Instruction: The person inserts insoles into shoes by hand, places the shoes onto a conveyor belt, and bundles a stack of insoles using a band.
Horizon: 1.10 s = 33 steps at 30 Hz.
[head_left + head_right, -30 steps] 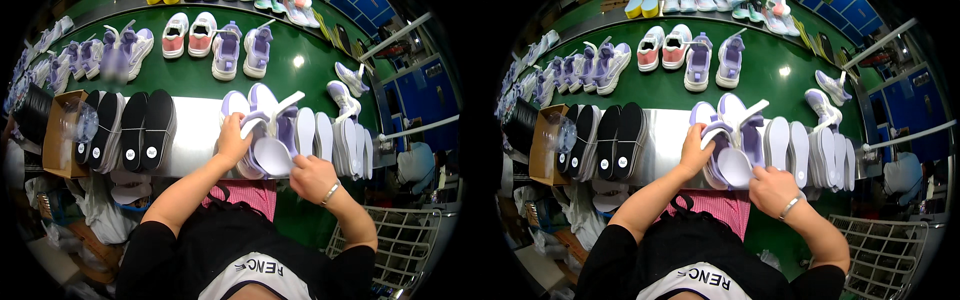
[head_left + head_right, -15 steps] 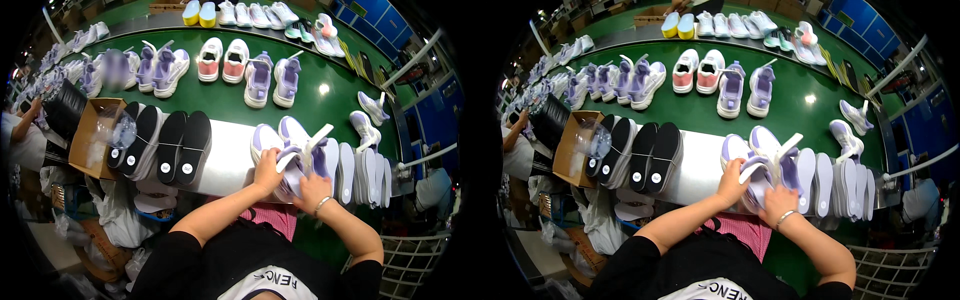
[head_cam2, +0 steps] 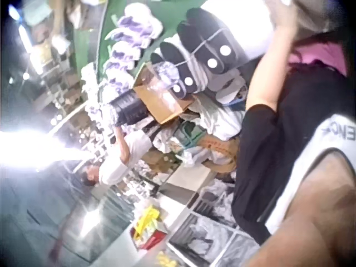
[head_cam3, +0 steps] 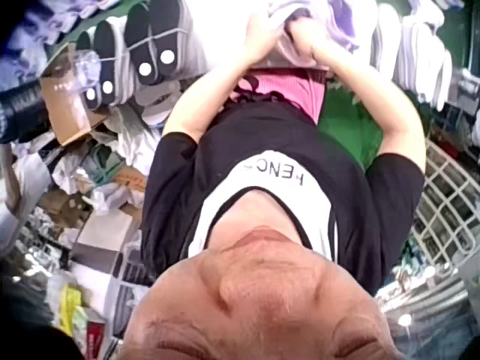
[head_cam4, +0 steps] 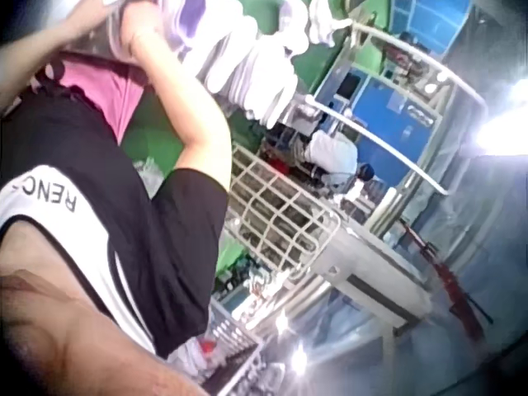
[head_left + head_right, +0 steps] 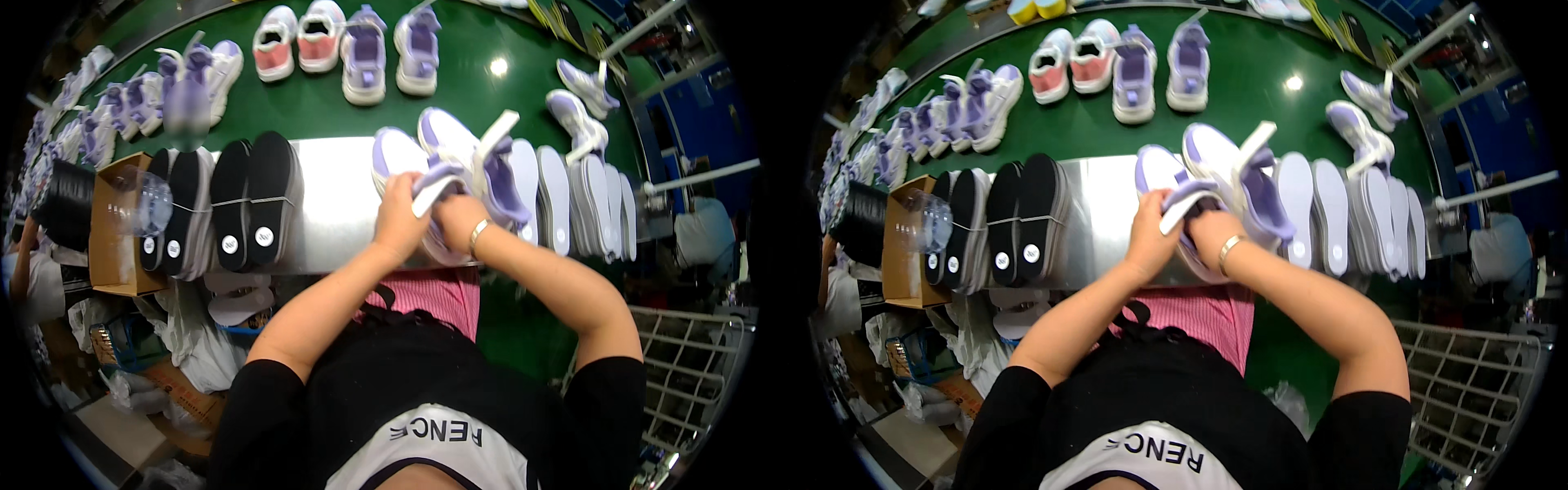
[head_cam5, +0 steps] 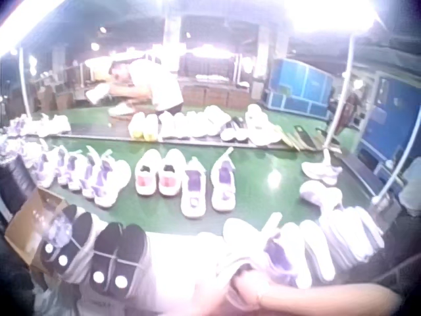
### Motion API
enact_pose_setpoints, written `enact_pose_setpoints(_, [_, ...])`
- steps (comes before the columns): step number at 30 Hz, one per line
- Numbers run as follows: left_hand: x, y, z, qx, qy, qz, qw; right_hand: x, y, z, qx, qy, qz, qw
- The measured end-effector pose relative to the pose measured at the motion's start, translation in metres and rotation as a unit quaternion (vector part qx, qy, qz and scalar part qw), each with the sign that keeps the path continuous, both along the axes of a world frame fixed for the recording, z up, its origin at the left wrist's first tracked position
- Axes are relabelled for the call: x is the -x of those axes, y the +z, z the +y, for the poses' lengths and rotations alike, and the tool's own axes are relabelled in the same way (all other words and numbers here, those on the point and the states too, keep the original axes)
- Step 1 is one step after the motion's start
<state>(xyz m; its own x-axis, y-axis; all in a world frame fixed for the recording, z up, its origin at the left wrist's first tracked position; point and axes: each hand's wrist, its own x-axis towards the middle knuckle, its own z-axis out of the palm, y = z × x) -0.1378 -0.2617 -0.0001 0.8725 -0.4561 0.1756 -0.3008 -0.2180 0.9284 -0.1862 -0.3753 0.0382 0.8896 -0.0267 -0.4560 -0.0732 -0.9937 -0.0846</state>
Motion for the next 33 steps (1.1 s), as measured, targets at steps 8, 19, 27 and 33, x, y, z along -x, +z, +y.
enact_pose_setpoints(8, [-0.001, 0.01, -0.001, 0.004, -0.031, 0.016, 0.999, -0.031, 0.028, 0.006, 0.004, 0.106, 0.219, 0.97])
enact_pose_setpoints(19, [-0.001, 0.008, -0.006, -0.015, -0.037, 0.015, 0.999, -0.028, 0.028, 0.004, 0.093, 0.114, 0.266, 0.953])
enact_pose_setpoints(27, [0.0, 0.004, -0.007, -0.004, -0.029, 0.008, 1.0, 0.009, 0.034, -0.007, -0.032, 0.033, 0.289, 0.956])
enact_pose_setpoints(33, [-0.009, 0.003, -0.013, 0.018, -0.005, -0.098, 0.995, 0.014, 0.031, -0.009, -0.046, 0.015, 0.221, 0.974])
